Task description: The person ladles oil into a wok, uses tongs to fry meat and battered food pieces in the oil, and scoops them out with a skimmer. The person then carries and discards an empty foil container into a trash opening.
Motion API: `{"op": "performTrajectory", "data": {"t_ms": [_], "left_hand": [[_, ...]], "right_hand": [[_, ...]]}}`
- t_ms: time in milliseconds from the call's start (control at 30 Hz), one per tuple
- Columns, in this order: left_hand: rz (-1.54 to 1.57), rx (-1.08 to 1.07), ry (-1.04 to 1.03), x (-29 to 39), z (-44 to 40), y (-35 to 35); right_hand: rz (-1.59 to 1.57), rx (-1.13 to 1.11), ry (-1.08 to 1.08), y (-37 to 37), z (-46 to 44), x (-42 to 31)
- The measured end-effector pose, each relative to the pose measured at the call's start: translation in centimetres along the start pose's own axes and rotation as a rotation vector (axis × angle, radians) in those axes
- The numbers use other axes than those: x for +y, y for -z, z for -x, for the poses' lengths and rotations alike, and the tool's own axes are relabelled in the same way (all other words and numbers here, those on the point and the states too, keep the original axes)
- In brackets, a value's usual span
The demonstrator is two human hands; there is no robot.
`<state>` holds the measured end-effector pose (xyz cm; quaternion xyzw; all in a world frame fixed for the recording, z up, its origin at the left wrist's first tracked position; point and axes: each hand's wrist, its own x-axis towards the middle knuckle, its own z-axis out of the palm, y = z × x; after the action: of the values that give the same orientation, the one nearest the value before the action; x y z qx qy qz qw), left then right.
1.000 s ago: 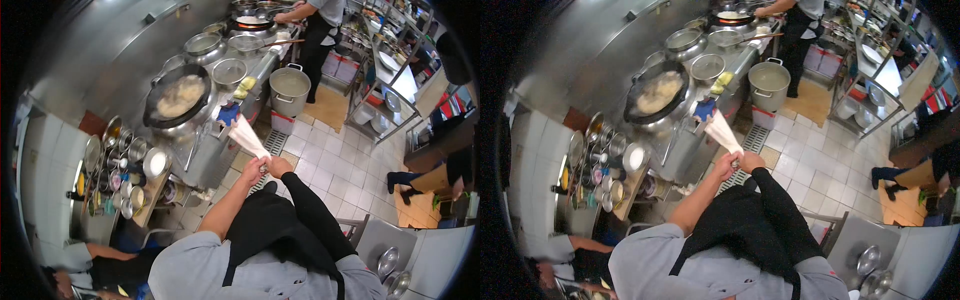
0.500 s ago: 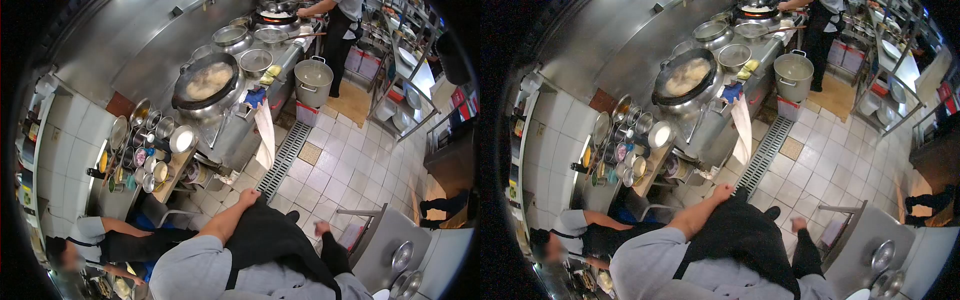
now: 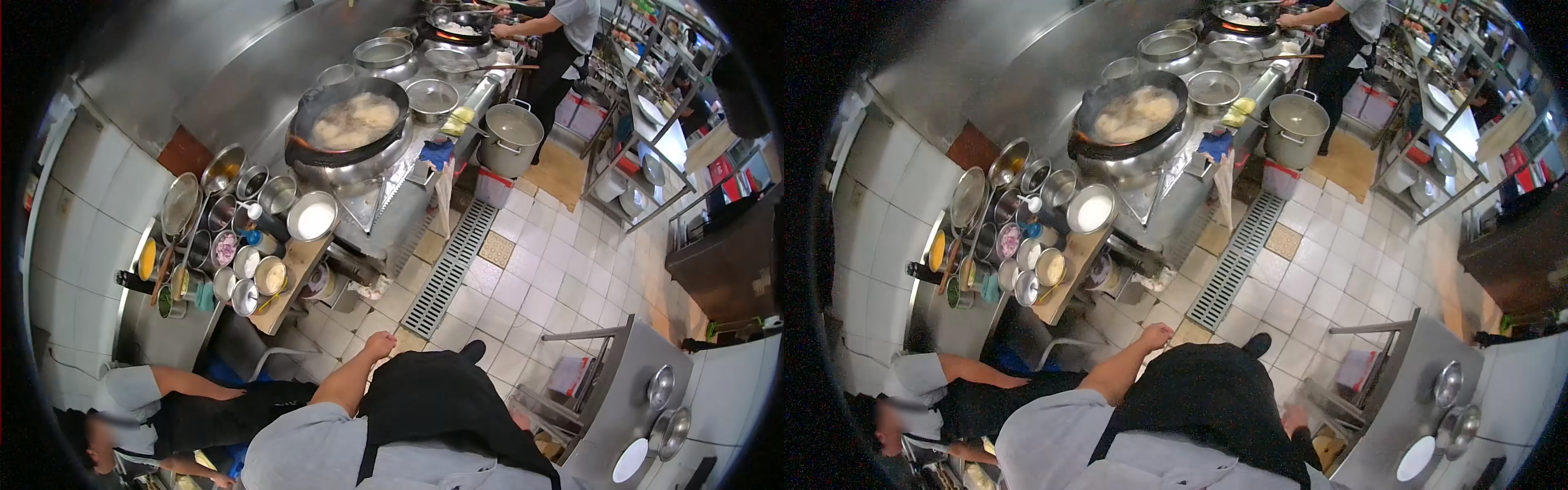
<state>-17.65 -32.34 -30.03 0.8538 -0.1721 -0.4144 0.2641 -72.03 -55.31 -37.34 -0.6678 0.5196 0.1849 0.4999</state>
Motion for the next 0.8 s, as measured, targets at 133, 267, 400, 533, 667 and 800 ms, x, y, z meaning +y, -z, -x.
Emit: {"op": "performTrajectory", "data": {"t_ms": [133, 267, 400, 533, 667, 800], "left_hand": [[0.095, -0.039, 0.097, -7.5, 0.0, -1.0], [0.086, -0.063, 0.198, -11.6, 4.1, 1.2], [0.007, -0.081, 0.195, -21.3, 6.3, 0.5], [-0.744, -0.323, -0.186, -23.4, 8.8, 3.5], [-0.941, -0.319, -0.250, -23.1, 9.0, 4.7], [-0.435, -0.178, -0.134, -24.2, 3.7, 2.1]], "right_hand": [[-0.814, 0.131, -0.227, 2.4, 5.7, -14.5], [-0.786, 0.132, -0.251, -0.9, 9.0, -16.4], [-0.554, 0.097, -0.352, -7.3, 12.8, -15.0], [0.321, 0.086, 0.077, -15.4, 10.4, -1.5], [0.355, 0.108, 0.078, -16.4, 11.0, -0.9], [0.426, 0.016, 0.185, -11.2, 14.4, -12.8]]}}
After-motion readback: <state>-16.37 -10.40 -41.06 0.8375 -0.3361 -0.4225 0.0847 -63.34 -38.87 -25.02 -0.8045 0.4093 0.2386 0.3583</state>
